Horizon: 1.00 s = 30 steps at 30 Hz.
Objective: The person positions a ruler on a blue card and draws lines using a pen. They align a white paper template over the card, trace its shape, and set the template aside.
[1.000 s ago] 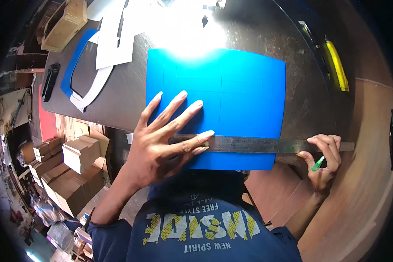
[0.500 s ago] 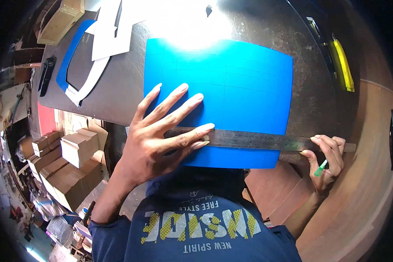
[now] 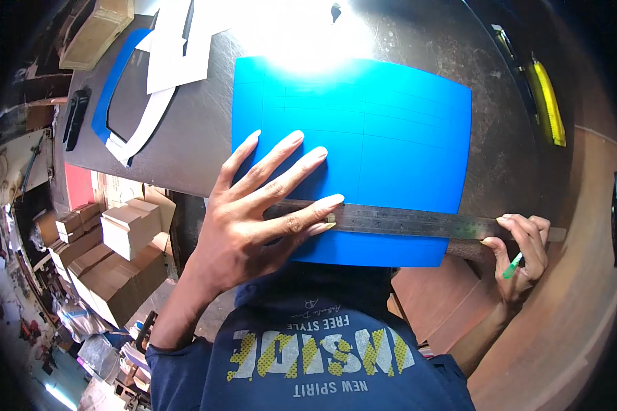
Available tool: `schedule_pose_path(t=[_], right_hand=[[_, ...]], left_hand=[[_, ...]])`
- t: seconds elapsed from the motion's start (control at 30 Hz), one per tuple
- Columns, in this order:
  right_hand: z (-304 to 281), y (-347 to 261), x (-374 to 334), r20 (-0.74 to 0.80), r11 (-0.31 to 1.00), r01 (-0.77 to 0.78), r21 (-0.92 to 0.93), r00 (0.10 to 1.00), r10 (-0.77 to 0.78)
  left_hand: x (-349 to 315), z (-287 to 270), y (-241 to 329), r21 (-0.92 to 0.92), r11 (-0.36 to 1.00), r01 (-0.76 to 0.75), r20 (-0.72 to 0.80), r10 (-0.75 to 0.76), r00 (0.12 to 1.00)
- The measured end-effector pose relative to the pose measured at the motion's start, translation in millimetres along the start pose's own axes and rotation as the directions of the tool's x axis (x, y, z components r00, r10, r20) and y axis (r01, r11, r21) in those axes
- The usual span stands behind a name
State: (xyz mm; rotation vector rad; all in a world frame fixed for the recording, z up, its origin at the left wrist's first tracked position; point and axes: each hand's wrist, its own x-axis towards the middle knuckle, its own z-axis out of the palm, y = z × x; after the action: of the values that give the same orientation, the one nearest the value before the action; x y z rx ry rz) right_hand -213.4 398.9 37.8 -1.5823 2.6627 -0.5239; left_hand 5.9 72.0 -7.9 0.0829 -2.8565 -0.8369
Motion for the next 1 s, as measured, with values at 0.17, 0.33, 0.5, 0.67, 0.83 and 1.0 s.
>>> schedule_pose_path(t=[0.17, 0.33, 0.5, 0.67, 0.83, 1.0], right_hand=[[-0.4, 2.9, 1.7, 0.035, 1.0, 0.009, 0.012, 0.999, -0.009], [-3.3, 7.0, 0.8, 0.05, 0.999, 0.035, -0.005, 0.998, -0.035], [-6.5, -5.0, -2.3, -0.212, 0.789, -0.188, 0.585, 0.904, 0.373], [11.4, -34.4, 34.8, 0.058, 0.13, -0.1, 0.986, 0.954, 0.295], [25.6, -72.3, 61.2, 0.21, 0.133, -0.269, 0.954, 0.916, 0.342], [44.2, -56.3, 64.4, 0.127, 0.419, -0.173, 0.892, 0.983, 0.134]], left_hand=[[-0.9, 1.2, -0.3, 0.0, 1.0, 0.006, -0.005, -0.006, 1.0], [1.7, -0.2, 1.6, -0.015, 1.0, 0.005, -0.001, -0.005, 1.0], [4.4, -2.8, 4.5, 0.02, 1.0, 0.013, 0.022, -0.013, 1.0], [-0.3, -1.9, 2.1, 0.061, 0.998, -0.014, 0.01, 0.014, 1.0], [-1.1, 0.0, 1.5, 0.077, 0.997, -0.003, 0.028, 0.001, 1.0], [2.2, -2.1, 5.6, 0.099, 0.995, 0.013, 0.048, -0.018, 0.999]])
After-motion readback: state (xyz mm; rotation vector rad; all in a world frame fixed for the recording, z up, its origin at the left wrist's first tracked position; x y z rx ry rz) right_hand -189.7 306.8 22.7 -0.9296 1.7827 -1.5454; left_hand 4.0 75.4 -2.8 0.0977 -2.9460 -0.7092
